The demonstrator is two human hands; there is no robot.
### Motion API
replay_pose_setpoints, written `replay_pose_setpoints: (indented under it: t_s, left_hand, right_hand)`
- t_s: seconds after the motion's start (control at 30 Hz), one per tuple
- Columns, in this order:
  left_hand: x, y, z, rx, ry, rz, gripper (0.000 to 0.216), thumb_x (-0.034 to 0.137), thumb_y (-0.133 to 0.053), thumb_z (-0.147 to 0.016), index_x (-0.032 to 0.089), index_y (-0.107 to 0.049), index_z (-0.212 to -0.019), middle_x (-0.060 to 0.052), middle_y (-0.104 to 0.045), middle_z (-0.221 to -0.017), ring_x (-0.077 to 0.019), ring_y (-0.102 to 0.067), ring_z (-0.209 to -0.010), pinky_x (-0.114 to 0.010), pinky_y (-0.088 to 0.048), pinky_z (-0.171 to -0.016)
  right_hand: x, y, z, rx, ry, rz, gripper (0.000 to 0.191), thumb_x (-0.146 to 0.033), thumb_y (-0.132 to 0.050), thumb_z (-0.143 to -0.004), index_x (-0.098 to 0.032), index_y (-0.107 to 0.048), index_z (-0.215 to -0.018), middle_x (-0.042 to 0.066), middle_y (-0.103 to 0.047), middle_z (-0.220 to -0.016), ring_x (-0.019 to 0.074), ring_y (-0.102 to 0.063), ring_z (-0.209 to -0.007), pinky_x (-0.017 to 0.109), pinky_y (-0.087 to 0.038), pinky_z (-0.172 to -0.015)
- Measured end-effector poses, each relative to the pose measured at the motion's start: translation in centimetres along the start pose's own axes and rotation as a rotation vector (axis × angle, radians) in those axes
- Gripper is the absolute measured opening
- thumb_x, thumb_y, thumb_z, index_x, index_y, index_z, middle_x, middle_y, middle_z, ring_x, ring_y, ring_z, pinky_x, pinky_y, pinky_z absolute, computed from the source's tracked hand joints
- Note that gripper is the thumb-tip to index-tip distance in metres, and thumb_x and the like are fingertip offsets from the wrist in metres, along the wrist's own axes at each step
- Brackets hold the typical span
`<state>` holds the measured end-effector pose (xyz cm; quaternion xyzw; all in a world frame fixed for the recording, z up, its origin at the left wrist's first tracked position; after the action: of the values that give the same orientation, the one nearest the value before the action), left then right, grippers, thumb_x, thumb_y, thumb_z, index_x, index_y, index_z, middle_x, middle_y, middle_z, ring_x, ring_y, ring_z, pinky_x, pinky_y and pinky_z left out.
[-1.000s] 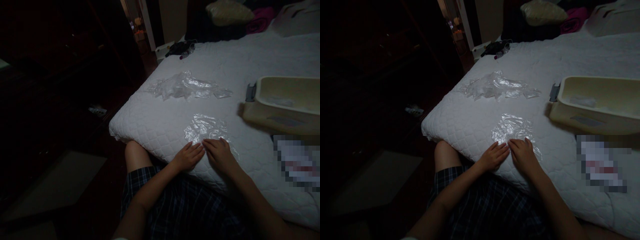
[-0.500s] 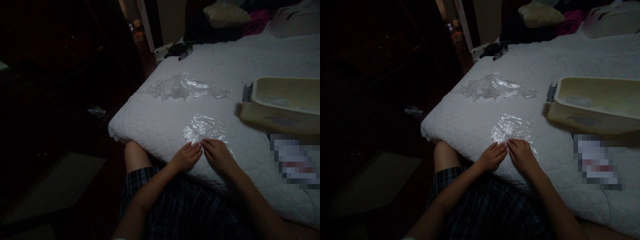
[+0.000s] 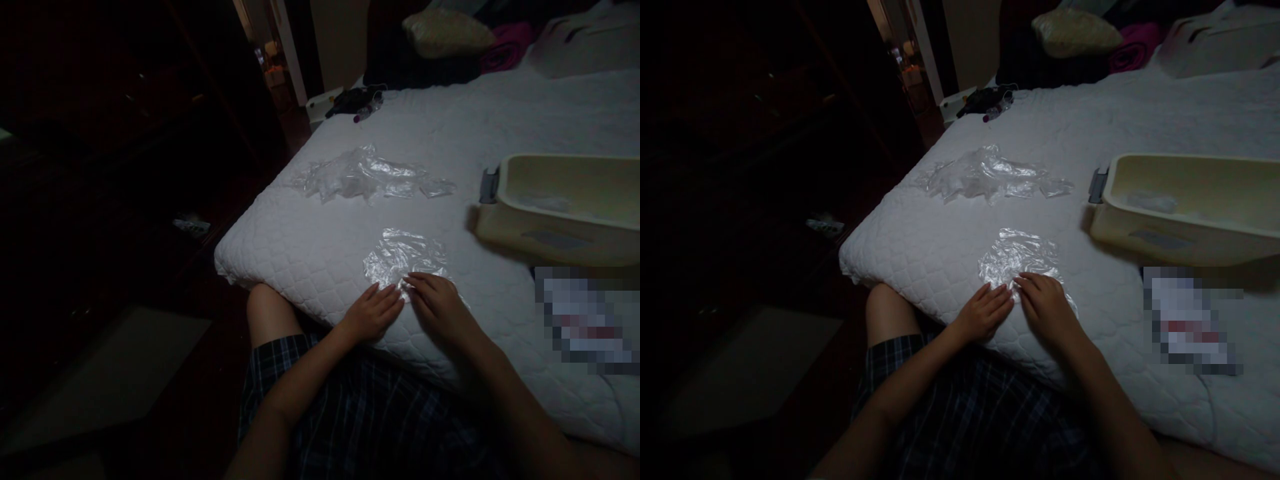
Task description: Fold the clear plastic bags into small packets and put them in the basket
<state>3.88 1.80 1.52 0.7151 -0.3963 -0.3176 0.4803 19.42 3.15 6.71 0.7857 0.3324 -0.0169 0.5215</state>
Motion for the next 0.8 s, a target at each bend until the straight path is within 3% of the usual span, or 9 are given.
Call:
replay_pose_setpoints:
  t_s: [0.2, 0.33, 0.5, 0.63, 0.8]
  left_hand:
    - [-0.1, 0.4, 0.2, 0.126, -0.002, 0.003, 0.044, 0.018, -0.039, -0.089, 0.009, -0.049, -0.132, -0.019, -0.048, -0.142, -0.0285, -0.034, -0.141, -0.052, -0.036, -0.112]
    - [-0.2, 0.3, 0.2, 0.141, 0.029, 0.028, 0.039, 0.017, -0.038, -0.091, 0.013, -0.051, -0.128, -0.019, -0.05, -0.14, -0.0264, -0.038, -0.139, -0.053, -0.037, -0.111]
    - [1.1, 1.4, -1.8, 0.168, 0.02, 0.057, 0.037, 0.021, -0.041, -0.091, 0.008, -0.054, -0.123, -0.019, -0.056, -0.134, -0.0282, -0.042, -0.136, -0.049, -0.04, -0.11]
    - [1.7, 1.0, -3.7, 0.117, 0.07, 0.101, 0.045, 0.028, -0.043, -0.09, 0.003, -0.052, -0.127, -0.021, -0.055, -0.134, -0.0303, -0.043, -0.135, -0.046, -0.04, -0.111]
    - [1.9, 0.1, -3.9, 0.019, 0.091, 0.134, 0.047, 0.028, -0.045, -0.09, 0.004, -0.05, -0.13, -0.02, -0.054, -0.137, -0.0292, -0.041, -0.137, -0.048, -0.037, -0.113]
  right_hand:
    - [3.0, 2.8, 0.4, -0.003, -0.135, -0.047, 0.032, -0.03, -0.043, -0.093, -0.017, -0.065, -0.112, 0.014, -0.066, -0.111, 0.0261, -0.06, -0.104, 0.045, -0.046, -0.093]
    - [5.5, 4.5, 1.4, -0.022, -0.267, -0.097, 0.03, -0.032, -0.046, -0.091, -0.018, -0.067, -0.107, 0.012, -0.067, -0.106, 0.0256, -0.063, -0.097, 0.043, -0.049, -0.088]
    - [7.3, 5.0, 2.4, -0.039, -0.304, -0.171, 0.028, -0.035, -0.051, -0.088, -0.021, -0.068, -0.106, 0.01, -0.068, -0.105, 0.0252, -0.064, -0.095, 0.041, -0.05, -0.086]
    - [7.3, 4.8, 2.3, -0.062, -0.259, -0.194, 0.027, -0.037, -0.052, -0.088, -0.022, -0.07, -0.103, 0.009, -0.069, -0.104, 0.0247, -0.065, -0.094, 0.041, -0.051, -0.085]
    - [7.4, 4.5, 2.0, -0.057, -0.252, -0.216, 0.027, -0.038, -0.054, -0.087, -0.02, -0.07, -0.099, 0.009, -0.07, -0.101, 0.025, -0.065, -0.093, 0.042, -0.051, -0.086]
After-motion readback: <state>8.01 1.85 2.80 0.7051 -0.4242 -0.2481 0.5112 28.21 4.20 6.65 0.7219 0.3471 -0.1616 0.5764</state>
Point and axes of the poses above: each hand's wrist, its own z-axis away from the middle knuckle, its own y-axis out of the back of the hand, x = y × z, the point moved 5 cm from there along -z, towards the middle knuckle
